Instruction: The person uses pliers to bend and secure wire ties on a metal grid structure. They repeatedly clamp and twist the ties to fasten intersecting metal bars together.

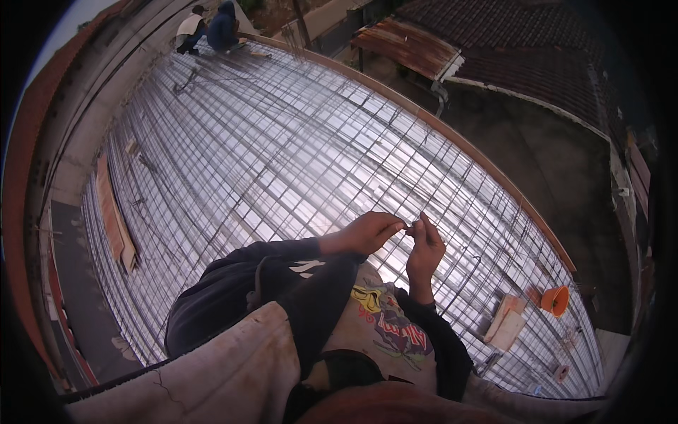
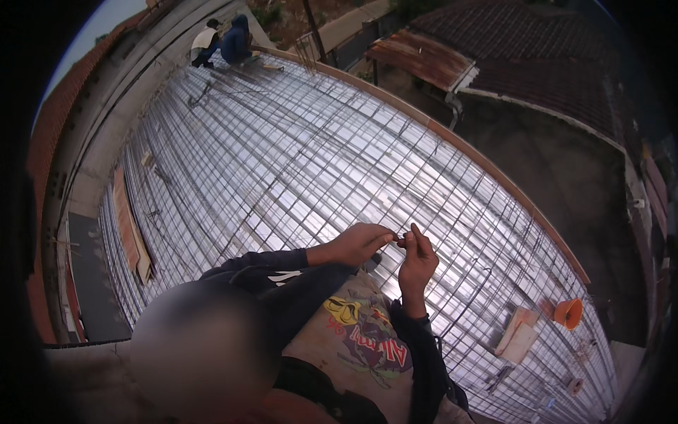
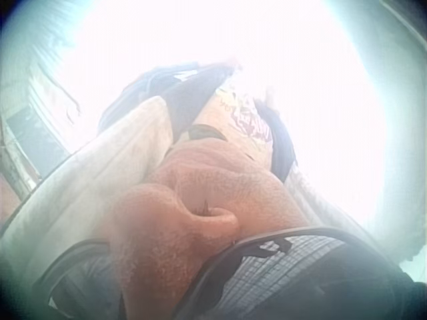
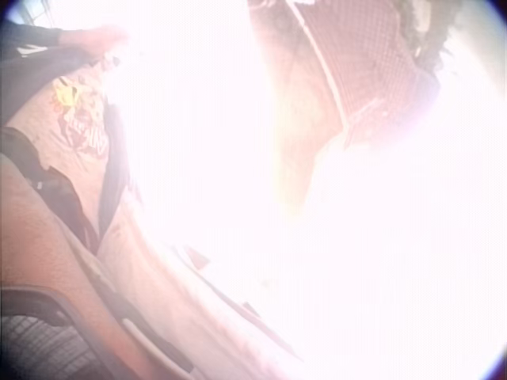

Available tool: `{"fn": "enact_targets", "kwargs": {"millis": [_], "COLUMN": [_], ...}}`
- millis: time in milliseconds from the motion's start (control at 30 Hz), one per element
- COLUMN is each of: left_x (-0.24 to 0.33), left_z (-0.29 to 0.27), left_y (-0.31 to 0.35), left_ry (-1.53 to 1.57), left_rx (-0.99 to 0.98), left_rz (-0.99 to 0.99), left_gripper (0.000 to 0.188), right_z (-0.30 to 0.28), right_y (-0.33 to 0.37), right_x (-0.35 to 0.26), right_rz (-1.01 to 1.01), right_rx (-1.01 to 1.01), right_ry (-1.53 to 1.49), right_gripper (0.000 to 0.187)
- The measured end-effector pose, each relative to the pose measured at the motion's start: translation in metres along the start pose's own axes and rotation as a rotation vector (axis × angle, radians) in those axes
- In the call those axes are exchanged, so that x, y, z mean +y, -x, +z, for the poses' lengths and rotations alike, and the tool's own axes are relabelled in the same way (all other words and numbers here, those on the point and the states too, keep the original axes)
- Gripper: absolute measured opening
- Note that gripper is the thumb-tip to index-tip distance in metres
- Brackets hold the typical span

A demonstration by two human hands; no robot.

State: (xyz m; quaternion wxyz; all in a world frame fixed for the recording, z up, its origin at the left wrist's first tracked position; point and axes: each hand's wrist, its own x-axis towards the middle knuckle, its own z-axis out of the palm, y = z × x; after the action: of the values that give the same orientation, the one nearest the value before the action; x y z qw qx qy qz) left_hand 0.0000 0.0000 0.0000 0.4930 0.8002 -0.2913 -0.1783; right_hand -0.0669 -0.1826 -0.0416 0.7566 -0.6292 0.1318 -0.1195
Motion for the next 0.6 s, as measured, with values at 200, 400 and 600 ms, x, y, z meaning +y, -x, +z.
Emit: {"fn": "enact_targets", "kwargs": {"millis": [200, 400, 600], "left_x": [0.024, 0.018, 0.020], "left_z": [0.010, 0.001, 0.000], "left_y": [0.016, 0.019, 0.021], "left_ry": [-0.020, 0.096, 0.210], "left_rx": [0.033, -0.039, -0.109], "left_rz": [-0.131, -0.128, -0.074], "left_gripper": [0.037, 0.039, 0.040], "right_z": [0.006, 0.004, 0.013], "right_y": [0.021, 0.016, 0.022], "right_x": [-0.010, 0.002, 0.005], "right_rz": [-0.152, -0.108, -0.130], "right_rx": [-0.033, -0.006, -0.035], "right_ry": [-0.037, -0.044, -0.044], "right_gripper": [0.030, 0.027, 0.028]}}
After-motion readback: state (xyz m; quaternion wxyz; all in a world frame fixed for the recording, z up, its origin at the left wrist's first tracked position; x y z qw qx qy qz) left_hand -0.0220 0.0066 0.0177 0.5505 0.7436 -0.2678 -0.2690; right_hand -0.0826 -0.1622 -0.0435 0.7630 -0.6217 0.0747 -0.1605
